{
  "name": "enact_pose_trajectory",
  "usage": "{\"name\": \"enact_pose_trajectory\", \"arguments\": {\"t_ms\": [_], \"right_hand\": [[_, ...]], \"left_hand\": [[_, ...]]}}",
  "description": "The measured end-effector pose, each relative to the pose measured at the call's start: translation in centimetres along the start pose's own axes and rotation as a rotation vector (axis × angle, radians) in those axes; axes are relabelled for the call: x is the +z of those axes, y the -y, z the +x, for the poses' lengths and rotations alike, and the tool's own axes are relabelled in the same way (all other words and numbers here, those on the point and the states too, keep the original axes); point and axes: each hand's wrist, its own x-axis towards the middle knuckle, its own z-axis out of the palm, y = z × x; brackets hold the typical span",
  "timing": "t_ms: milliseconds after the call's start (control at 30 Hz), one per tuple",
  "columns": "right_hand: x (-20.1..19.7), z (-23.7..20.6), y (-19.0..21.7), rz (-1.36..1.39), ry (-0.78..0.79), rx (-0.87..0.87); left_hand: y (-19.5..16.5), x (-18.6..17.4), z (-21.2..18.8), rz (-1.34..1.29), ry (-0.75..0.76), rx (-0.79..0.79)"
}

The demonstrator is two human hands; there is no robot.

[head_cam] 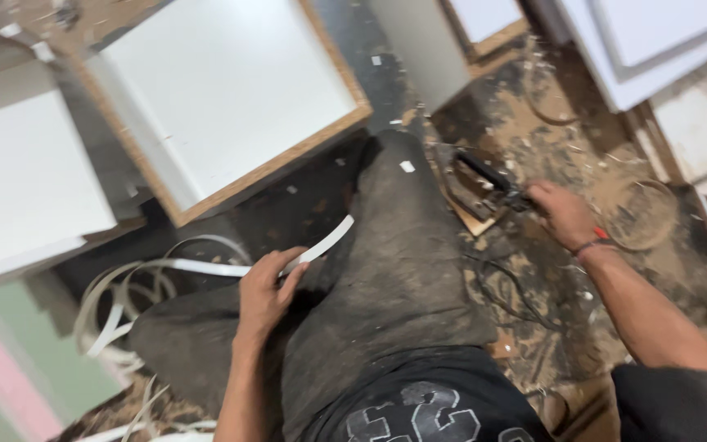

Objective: The person sits on the floor and applies white edge banding tape to the front edges of white drawer boxes. They hold a tape strip against a drawer edge and press it with a hand-held iron, then set the finished drawer aside and pick up the next one, repeating the process.

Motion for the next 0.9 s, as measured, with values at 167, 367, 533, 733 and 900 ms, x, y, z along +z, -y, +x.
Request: {"name": "enact_pose_trajectory", "arguments": {"t_ms": [167, 367, 533, 733, 900], "right_hand": [[-1.8, 1.3, 3.4, -0.049, -0.156, -0.013], [-5.9, 4.1, 17.1, 0.403, -0.43, -0.055], [-7.4, 9.2, 28.6, 0.67, -0.294, -0.41], [-7.0, 12.8, 30.8, 0.398, -0.263, -0.526], [-7.4, 16.9, 27.8, 0.176, -0.478, -0.441]], "left_hand": [[0.2, -3.3, 0.2, -0.023, -0.085, -0.047], [-0.9, -6.8, 3.2, -0.036, -0.125, 0.093], [-3.2, -6.4, 5.2, -0.048, 0.007, 0.222], [-0.2, -8.4, 3.8, -0.047, -0.008, 0.132], [6.3, -13.8, 2.8, 0.188, -0.175, -0.018]]}}
